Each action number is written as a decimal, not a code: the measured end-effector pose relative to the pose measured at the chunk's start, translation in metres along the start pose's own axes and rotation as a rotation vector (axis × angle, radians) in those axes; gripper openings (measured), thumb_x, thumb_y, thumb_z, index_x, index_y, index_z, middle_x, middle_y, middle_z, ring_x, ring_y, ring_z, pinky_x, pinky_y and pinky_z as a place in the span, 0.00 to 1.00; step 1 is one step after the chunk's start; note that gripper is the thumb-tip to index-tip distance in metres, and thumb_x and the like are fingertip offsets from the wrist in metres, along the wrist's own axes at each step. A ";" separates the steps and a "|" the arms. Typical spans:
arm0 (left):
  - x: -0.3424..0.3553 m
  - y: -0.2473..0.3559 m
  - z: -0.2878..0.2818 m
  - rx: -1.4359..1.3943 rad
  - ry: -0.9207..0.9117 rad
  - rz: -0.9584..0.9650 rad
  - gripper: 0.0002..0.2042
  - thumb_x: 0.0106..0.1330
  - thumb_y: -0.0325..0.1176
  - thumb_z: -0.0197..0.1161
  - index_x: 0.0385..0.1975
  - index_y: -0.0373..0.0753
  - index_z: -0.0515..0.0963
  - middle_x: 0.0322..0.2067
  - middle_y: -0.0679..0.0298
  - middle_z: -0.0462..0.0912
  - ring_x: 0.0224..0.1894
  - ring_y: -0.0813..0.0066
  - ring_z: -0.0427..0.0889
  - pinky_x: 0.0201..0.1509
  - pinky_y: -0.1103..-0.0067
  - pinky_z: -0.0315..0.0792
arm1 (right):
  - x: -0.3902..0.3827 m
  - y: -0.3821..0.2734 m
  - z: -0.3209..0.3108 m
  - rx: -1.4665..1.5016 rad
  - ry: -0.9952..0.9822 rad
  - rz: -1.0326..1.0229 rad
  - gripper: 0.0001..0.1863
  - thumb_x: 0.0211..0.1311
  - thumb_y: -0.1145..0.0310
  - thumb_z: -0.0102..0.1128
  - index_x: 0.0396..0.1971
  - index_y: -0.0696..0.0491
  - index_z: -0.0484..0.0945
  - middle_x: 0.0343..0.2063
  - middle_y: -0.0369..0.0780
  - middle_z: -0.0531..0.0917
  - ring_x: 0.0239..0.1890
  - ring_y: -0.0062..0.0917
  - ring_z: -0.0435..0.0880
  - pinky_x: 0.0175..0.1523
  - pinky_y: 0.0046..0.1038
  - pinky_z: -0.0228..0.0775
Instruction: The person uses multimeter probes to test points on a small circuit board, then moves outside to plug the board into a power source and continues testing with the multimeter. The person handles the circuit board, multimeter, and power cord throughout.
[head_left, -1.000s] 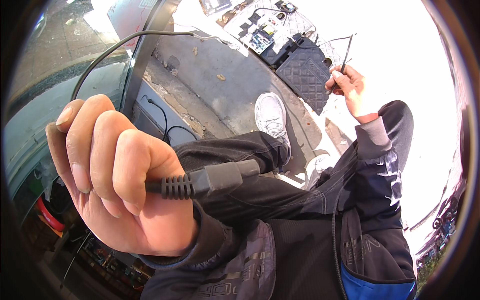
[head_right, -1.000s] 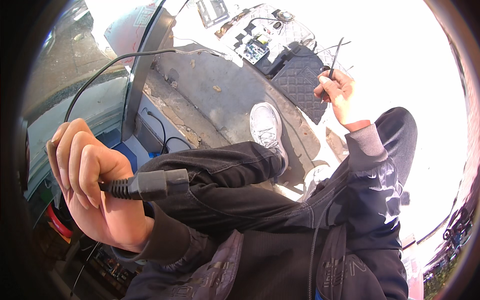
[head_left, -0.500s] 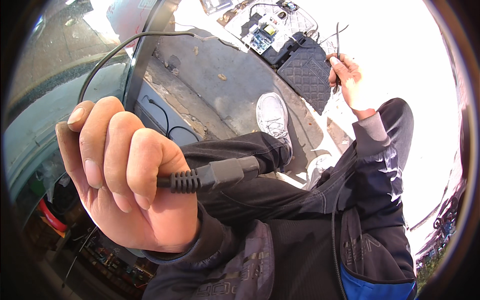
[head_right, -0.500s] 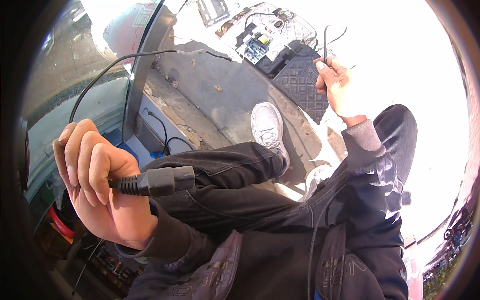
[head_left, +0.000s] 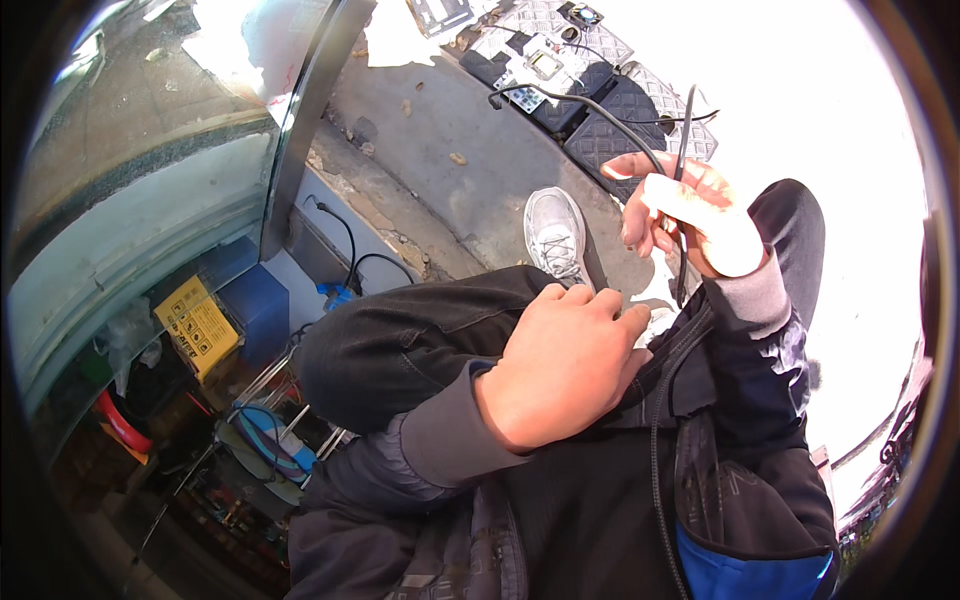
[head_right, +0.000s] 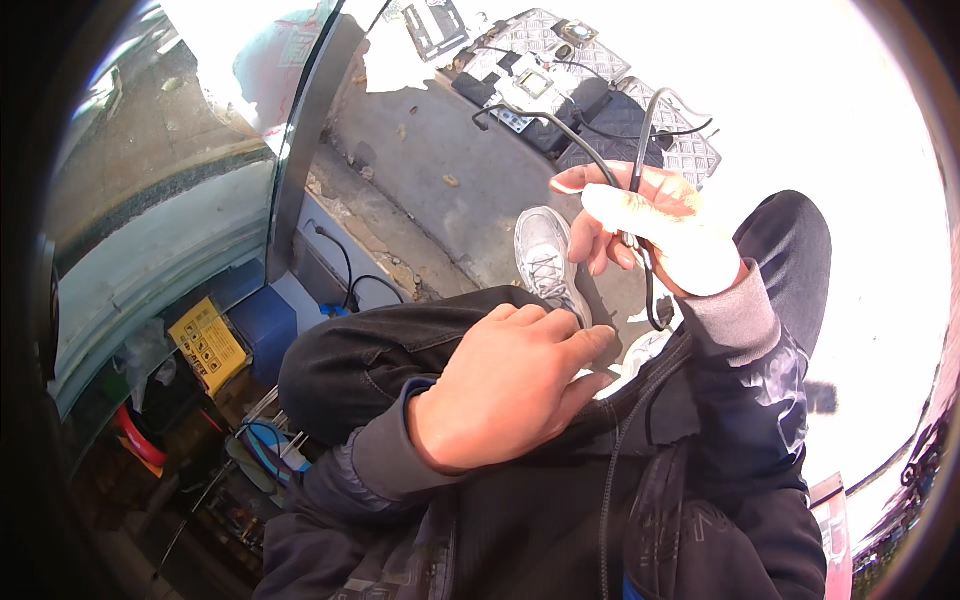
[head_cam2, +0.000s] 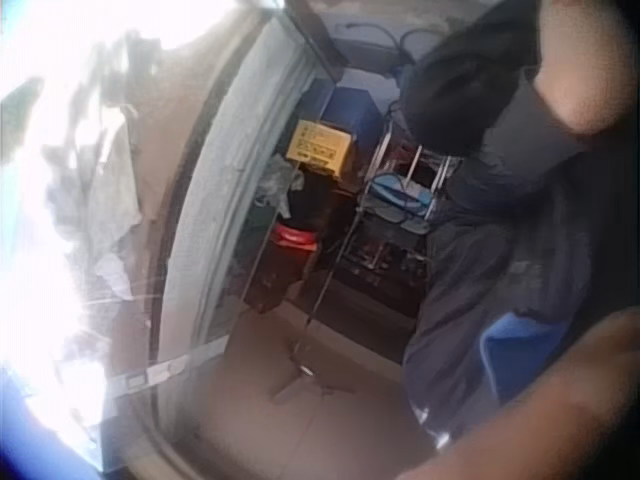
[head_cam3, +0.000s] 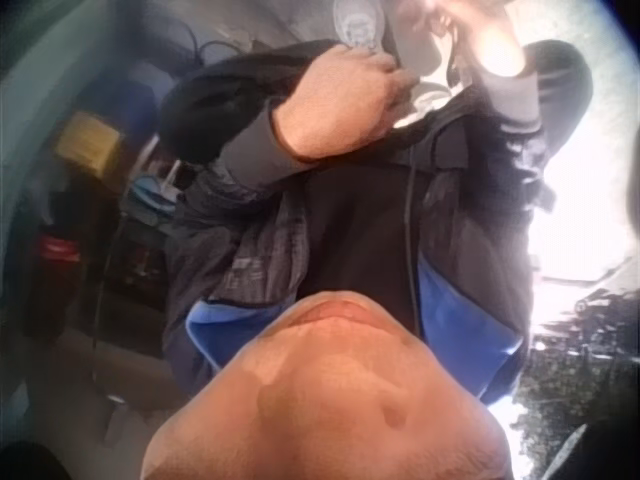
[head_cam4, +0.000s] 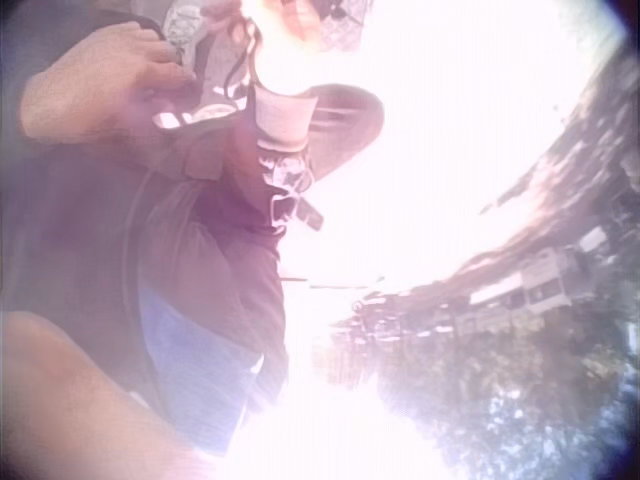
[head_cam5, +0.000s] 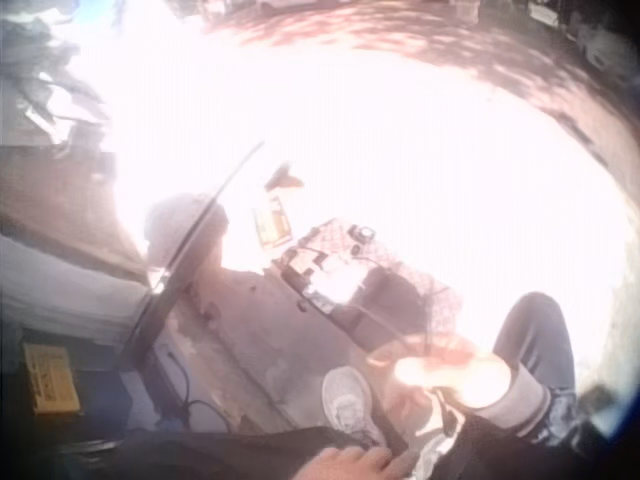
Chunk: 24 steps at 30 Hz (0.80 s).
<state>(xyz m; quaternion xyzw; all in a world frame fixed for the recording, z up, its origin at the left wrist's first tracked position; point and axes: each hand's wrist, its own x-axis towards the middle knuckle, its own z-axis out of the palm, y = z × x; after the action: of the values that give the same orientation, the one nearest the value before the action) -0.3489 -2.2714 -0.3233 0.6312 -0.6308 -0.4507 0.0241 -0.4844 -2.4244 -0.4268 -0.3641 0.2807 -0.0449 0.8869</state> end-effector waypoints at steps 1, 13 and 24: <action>-0.009 -0.002 -0.014 -0.012 0.080 0.031 0.17 0.66 0.38 0.71 0.52 0.40 0.82 0.32 0.61 0.79 0.37 0.60 0.82 0.43 0.67 0.74 | -0.001 0.001 -0.002 0.001 0.006 0.023 0.26 0.79 0.59 0.54 0.64 0.67 0.72 0.29 0.42 0.87 0.26 0.17 0.84 0.32 0.15 0.71; -0.017 -0.034 -0.108 0.106 0.095 -0.104 0.17 0.67 0.37 0.73 0.48 0.30 0.84 0.38 0.51 0.84 0.38 0.53 0.85 0.43 0.69 0.78 | 0.002 0.046 -0.017 -0.352 -0.052 0.228 0.19 0.79 0.62 0.56 0.57 0.62 0.80 0.24 0.35 0.84 0.24 0.13 0.81 0.33 0.17 0.73; -0.027 -0.014 -0.102 0.133 0.041 0.106 0.17 0.65 0.39 0.73 0.46 0.33 0.83 0.37 0.50 0.82 0.40 0.45 0.82 0.43 0.62 0.76 | 0.008 0.095 -0.048 -1.041 0.070 0.494 0.19 0.70 0.58 0.65 0.32 0.63 0.81 0.21 0.42 0.84 0.23 0.26 0.85 0.33 0.33 0.75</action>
<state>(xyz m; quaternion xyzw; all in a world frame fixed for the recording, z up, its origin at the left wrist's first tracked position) -0.2711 -2.3010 -0.2565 0.6062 -0.6912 -0.3929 0.0190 -0.5150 -2.3867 -0.5222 -0.6746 0.3717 0.2956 0.5651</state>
